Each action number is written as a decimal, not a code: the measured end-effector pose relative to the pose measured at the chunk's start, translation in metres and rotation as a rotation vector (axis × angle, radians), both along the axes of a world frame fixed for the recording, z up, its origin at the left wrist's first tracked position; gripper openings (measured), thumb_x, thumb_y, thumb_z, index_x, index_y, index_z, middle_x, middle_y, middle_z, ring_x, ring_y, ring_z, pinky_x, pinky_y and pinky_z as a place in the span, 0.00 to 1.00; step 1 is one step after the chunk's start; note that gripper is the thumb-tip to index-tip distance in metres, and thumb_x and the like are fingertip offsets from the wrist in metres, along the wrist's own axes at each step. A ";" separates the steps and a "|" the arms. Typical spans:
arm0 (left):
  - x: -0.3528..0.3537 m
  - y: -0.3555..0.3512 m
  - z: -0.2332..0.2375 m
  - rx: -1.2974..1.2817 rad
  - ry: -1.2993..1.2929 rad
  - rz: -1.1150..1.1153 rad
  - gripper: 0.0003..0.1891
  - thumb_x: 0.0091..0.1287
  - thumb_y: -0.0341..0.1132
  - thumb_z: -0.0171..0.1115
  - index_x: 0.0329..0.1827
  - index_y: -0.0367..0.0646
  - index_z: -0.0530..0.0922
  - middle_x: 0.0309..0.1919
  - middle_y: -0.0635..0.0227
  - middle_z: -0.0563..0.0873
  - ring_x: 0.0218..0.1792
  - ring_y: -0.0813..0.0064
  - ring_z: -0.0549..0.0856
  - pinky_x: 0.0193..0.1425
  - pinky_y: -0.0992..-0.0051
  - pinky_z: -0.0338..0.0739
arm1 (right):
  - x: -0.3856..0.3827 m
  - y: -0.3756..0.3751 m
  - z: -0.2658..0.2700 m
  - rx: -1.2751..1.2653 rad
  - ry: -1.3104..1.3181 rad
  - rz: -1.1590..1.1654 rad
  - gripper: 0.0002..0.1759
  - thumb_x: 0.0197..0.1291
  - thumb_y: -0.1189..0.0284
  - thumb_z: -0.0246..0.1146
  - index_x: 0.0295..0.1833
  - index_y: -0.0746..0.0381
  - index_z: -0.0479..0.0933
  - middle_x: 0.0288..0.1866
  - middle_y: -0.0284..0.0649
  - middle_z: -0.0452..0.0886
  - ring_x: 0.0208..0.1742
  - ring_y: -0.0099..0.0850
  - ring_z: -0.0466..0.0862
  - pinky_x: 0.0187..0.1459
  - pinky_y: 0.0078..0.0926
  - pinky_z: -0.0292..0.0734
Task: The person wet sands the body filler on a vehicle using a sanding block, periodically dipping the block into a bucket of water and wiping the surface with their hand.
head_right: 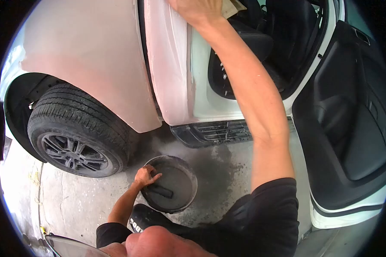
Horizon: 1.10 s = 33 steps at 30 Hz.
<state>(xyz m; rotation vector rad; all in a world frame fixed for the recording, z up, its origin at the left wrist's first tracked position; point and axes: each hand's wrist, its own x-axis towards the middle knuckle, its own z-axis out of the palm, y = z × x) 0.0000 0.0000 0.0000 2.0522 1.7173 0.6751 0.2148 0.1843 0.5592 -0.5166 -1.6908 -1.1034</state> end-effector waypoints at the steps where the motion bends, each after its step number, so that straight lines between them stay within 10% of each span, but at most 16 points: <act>1: -0.006 -0.009 0.005 -0.028 0.009 0.002 0.25 0.62 0.59 0.72 0.38 0.43 0.87 0.39 0.57 0.88 0.43 0.56 0.88 0.51 0.61 0.83 | -0.003 -0.006 -0.006 -0.057 0.051 0.017 0.32 0.67 0.55 0.67 0.76 0.47 0.74 0.57 0.52 0.74 0.54 0.46 0.73 0.56 0.48 0.72; 3: 0.025 0.093 0.013 0.116 -0.032 0.005 0.26 0.62 0.61 0.71 0.39 0.43 0.87 0.40 0.57 0.88 0.44 0.55 0.88 0.52 0.60 0.83 | 0.016 0.008 -0.020 0.104 -0.014 -0.220 0.44 0.61 0.50 0.71 0.82 0.30 0.63 0.64 0.55 0.71 0.51 0.43 0.77 0.53 0.51 0.73; 6: 0.039 0.071 -0.003 0.090 -0.030 -0.022 0.27 0.62 0.62 0.70 0.39 0.43 0.86 0.41 0.57 0.88 0.44 0.54 0.88 0.52 0.59 0.83 | 0.077 0.033 -0.155 0.099 -0.237 0.026 0.43 0.57 0.55 0.74 0.80 0.32 0.67 0.62 0.60 0.71 0.50 0.51 0.75 0.53 0.50 0.74; 15: 0.003 0.015 0.004 -0.009 0.090 -0.012 0.28 0.63 0.62 0.69 0.42 0.42 0.87 0.43 0.57 0.88 0.49 0.54 0.88 0.56 0.59 0.82 | 0.004 -0.021 0.011 0.048 0.097 -0.079 0.30 0.71 0.57 0.64 0.76 0.48 0.73 0.56 0.52 0.74 0.51 0.41 0.74 0.52 0.44 0.73; 17: 0.007 0.014 0.011 -0.054 0.051 0.003 0.28 0.63 0.62 0.69 0.42 0.41 0.87 0.44 0.57 0.88 0.49 0.54 0.88 0.56 0.59 0.82 | 0.021 -0.004 -0.065 0.022 0.009 -0.162 0.41 0.58 0.55 0.73 0.78 0.31 0.68 0.62 0.56 0.72 0.53 0.52 0.76 0.47 0.51 0.73; 21: 0.008 0.010 -0.005 0.039 -0.004 0.012 0.26 0.62 0.61 0.71 0.39 0.44 0.88 0.39 0.58 0.89 0.44 0.57 0.89 0.50 0.61 0.83 | 0.065 0.004 -0.166 0.006 -0.207 -0.061 0.45 0.55 0.59 0.76 0.79 0.29 0.67 0.66 0.61 0.70 0.56 0.52 0.76 0.57 0.58 0.73; 28: 0.006 0.015 0.005 -0.032 0.009 0.008 0.27 0.63 0.62 0.69 0.41 0.44 0.87 0.43 0.57 0.88 0.48 0.54 0.88 0.55 0.59 0.82 | -0.007 0.004 0.014 -0.056 -0.072 -0.031 0.29 0.61 0.53 0.71 0.69 0.40 0.78 0.61 0.51 0.76 0.52 0.49 0.79 0.36 0.45 0.72; 33: 0.003 0.013 -0.004 -0.005 0.025 0.008 0.26 0.62 0.61 0.70 0.40 0.44 0.87 0.41 0.57 0.88 0.46 0.54 0.88 0.54 0.59 0.83 | 0.019 0.006 -0.159 0.206 -0.167 -0.098 0.33 0.67 0.58 0.65 0.78 0.35 0.70 0.61 0.61 0.75 0.54 0.50 0.78 0.49 0.49 0.77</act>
